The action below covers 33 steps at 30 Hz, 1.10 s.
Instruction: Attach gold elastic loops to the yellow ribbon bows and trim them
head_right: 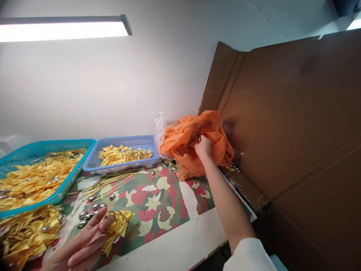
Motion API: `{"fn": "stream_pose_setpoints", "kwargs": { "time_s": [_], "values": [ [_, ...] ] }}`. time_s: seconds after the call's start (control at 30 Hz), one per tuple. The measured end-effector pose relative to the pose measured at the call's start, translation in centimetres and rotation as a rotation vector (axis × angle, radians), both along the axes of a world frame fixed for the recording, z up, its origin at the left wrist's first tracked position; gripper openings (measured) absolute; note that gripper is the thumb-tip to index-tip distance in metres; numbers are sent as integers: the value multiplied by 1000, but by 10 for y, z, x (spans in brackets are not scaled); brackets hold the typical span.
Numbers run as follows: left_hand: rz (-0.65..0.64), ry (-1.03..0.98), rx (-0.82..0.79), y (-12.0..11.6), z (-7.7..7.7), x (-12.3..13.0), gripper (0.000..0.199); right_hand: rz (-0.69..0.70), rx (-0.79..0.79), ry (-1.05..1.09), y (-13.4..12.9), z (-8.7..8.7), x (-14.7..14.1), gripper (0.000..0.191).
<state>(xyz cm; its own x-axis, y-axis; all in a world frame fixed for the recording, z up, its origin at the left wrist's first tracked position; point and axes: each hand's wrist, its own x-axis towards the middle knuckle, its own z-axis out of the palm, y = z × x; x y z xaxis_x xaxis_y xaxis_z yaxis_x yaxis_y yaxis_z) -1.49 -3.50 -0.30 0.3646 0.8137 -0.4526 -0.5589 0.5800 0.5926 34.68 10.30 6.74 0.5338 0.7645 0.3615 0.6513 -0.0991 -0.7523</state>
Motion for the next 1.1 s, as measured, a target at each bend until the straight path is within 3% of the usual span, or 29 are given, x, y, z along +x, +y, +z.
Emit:
{"fn": "stream_pose_setpoints", "kwargs": {
  "time_s": [0.13, 0.23, 0.3, 0.33, 0.43, 0.5, 0.63, 0.77, 0.83, 0.97, 1.03, 1.1],
  "values": [
    [-13, -20, 23, 4, -8, 1, 43, 100, 105, 41, -38, 6, -18, 33],
    [9, -5, 105, 7, -10, 2, 40, 390, 60, 188, -61, -7, -58, 49],
    [15, 18, 158, 9, -9, 4, 41, 727, -68, 476, -70, -25, -89, 57],
    [23, 25, 172, 10, -8, 4, 43, 828, -156, 589, -74, -36, -103, 60],
    [60, 27, 200, 12, -5, 5, 44, 944, -381, 709, -81, -60, -129, 62],
    [70, 26, 199, 13, -4, 5, 42, 967, -470, 639, -82, -65, -131, 56],
    [59, 5, 188, 12, -3, 5, 40, 935, -509, 338, -81, -52, -106, 39],
    [70, -4, 164, 11, -2, 5, 38, 581, -581, -386, -84, -51, -83, 24],
    [84, -1, 152, 11, -2, 6, 38, 468, -664, -575, -88, -58, -79, 15],
    [105, 14, 142, 10, -1, 7, 38, 402, -722, -630, -99, -68, -80, 13],
    [108, 22, 138, 10, 0, 8, 38, 354, -643, -641, -103, -66, -88, 16],
    [104, 31, 138, 10, -1, 8, 37, 415, -501, -575, -103, -63, -100, 18]
  ]
}}
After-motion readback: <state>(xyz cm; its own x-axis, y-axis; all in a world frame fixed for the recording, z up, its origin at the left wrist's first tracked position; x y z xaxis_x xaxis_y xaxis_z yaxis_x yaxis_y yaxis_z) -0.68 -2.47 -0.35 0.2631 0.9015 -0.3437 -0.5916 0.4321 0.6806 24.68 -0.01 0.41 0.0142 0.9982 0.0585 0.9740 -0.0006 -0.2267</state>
